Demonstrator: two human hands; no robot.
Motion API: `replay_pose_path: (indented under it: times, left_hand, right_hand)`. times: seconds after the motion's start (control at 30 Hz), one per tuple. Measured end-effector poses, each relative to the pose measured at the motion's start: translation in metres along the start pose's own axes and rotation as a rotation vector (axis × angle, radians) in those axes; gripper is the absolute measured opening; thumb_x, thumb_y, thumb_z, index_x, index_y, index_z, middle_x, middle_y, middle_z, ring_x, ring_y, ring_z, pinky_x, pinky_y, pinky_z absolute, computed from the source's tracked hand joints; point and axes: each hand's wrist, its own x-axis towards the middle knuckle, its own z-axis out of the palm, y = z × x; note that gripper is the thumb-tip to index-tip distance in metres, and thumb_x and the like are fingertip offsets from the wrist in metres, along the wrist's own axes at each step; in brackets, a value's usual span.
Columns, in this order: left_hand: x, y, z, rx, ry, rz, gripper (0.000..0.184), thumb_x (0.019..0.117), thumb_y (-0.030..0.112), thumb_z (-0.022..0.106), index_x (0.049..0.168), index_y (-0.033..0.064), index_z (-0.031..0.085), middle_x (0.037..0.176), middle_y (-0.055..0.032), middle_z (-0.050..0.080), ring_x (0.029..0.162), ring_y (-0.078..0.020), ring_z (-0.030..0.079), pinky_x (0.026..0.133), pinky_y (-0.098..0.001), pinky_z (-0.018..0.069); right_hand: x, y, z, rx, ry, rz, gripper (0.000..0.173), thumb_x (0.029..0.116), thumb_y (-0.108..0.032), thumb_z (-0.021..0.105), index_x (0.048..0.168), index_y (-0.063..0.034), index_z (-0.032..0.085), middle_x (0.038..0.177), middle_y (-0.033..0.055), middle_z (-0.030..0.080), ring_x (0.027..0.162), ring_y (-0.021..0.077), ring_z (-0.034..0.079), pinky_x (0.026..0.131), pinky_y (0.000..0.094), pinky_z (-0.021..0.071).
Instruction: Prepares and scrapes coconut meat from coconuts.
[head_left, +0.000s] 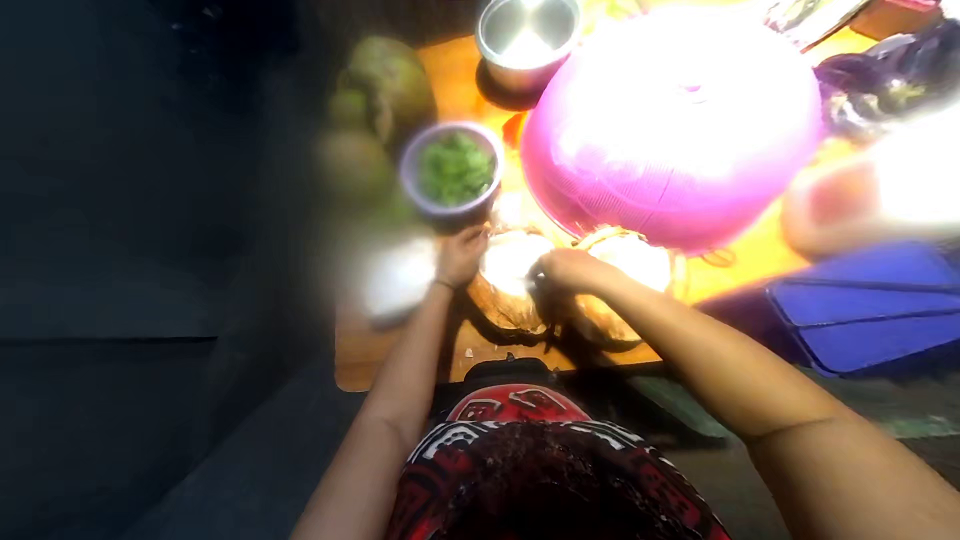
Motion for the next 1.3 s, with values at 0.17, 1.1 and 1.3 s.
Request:
replay_pose_path:
  times: [0.17, 1.1, 1.3]
  left_hand:
    - [-0.001, 0.003, 0.002, -0.006, 0.002, 0.009, 0.028, 0.1060, 0.017, 0.054, 0.125, 0.0030, 0.070, 0.121, -0.0124, 0.072, 0.110, -0.0172, 0.069, 0.101, -0.0403, 0.0519]
    - [-0.003, 0.004, 0.003, -0.019, 0.065, -0.049, 0.026, 0.1058, 0.019, 0.055, 0.120, 0.0038, 0.071, 0.116, -0.0108, 0.073, 0.106, -0.0150, 0.068, 0.098, -0.0382, 0.0525]
    - [-0.005, 0.008, 0.005, -0.037, 0.072, -0.064, 0.025, 0.1058, 0.018, 0.056, 0.121, 0.0050, 0.071, 0.114, -0.0098, 0.073, 0.100, -0.0130, 0.069, 0.093, -0.0354, 0.0537]
  right_hand:
    - [0.003, -0.007, -0.008, 0.064, 0.162, -0.010, 0.020, 0.1015, -0.014, 0.060, 0.113, -0.0093, 0.075, 0.110, 0.0222, 0.072, 0.109, 0.0440, 0.067, 0.090, 0.0676, 0.0504]
    - [-0.010, -0.015, 0.044, 0.170, 0.156, 0.040, 0.025, 0.1051, -0.022, 0.055, 0.120, -0.0113, 0.072, 0.110, 0.0193, 0.072, 0.108, 0.0404, 0.069, 0.088, 0.0643, 0.0536]
    - [-0.008, -0.027, 0.032, 0.274, 0.270, 0.149, 0.027, 0.1020, -0.013, 0.057, 0.124, -0.0105, 0.071, 0.112, 0.0216, 0.072, 0.110, 0.0423, 0.068, 0.090, 0.0640, 0.0535]
